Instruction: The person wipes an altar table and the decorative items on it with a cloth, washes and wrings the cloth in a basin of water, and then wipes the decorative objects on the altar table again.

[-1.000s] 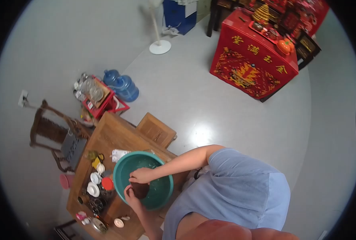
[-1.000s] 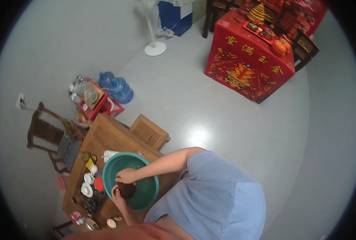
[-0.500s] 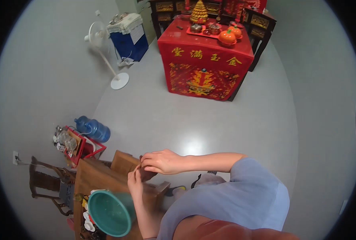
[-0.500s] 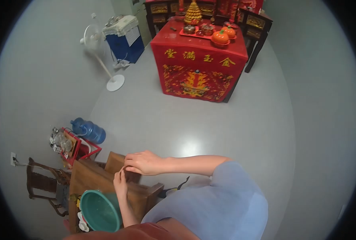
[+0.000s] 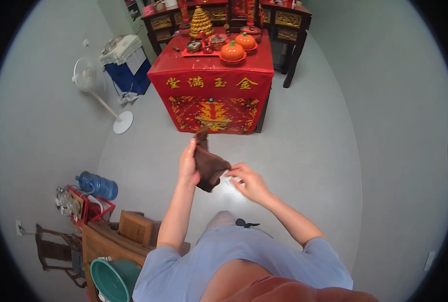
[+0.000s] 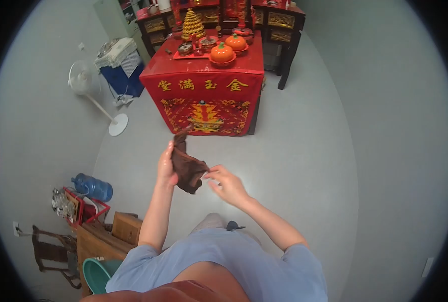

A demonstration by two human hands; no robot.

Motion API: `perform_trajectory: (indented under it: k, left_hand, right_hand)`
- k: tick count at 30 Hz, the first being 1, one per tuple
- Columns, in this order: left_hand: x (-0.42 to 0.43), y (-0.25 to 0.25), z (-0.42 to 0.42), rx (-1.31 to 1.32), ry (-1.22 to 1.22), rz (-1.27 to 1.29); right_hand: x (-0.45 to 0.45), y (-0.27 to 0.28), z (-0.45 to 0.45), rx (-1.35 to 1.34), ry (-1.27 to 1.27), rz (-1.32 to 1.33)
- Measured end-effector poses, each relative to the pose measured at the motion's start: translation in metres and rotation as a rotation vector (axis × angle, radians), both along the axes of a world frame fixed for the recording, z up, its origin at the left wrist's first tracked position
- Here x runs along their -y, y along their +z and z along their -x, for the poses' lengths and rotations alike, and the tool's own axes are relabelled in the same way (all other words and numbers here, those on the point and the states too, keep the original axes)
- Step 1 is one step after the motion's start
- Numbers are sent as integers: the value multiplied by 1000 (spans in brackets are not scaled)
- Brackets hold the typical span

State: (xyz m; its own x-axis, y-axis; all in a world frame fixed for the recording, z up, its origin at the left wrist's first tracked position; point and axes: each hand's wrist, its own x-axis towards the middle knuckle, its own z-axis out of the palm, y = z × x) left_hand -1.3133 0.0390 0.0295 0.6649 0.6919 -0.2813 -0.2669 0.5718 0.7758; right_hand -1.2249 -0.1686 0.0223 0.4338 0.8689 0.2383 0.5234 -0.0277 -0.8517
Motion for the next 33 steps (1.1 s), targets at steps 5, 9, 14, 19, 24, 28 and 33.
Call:
perform_trajectory:
  k: [5,9,14,19,24,28,33]
  left_hand:
    - [60,38,-102,102,-581,-699]
    - [111,54,-168,275,-926,-1137]
    - [99,38,-252,520,-1185,-1404]
    - [67,15,-335,537,-1199,-242]
    - [46,-19,-399,728,-882,696]
    - [3,-31,-424,738,-654,547]
    - [-60,-4,-409,704,-498,75]
  right_hand:
    - [24,-38,-114,-542,-346,108]
    - [51,-75,-198,-959,-131,-221]
    - [54,-66,-302,-1126,-131,-355]
    - [31,-61,-353,-1061,-277,-264]
    - [-25,-66,-404,-1389,-51,-495]
    - [-105,-99,-428,-1938,310,-788]
    - [-199,-89,-424,-2015,496,-576]
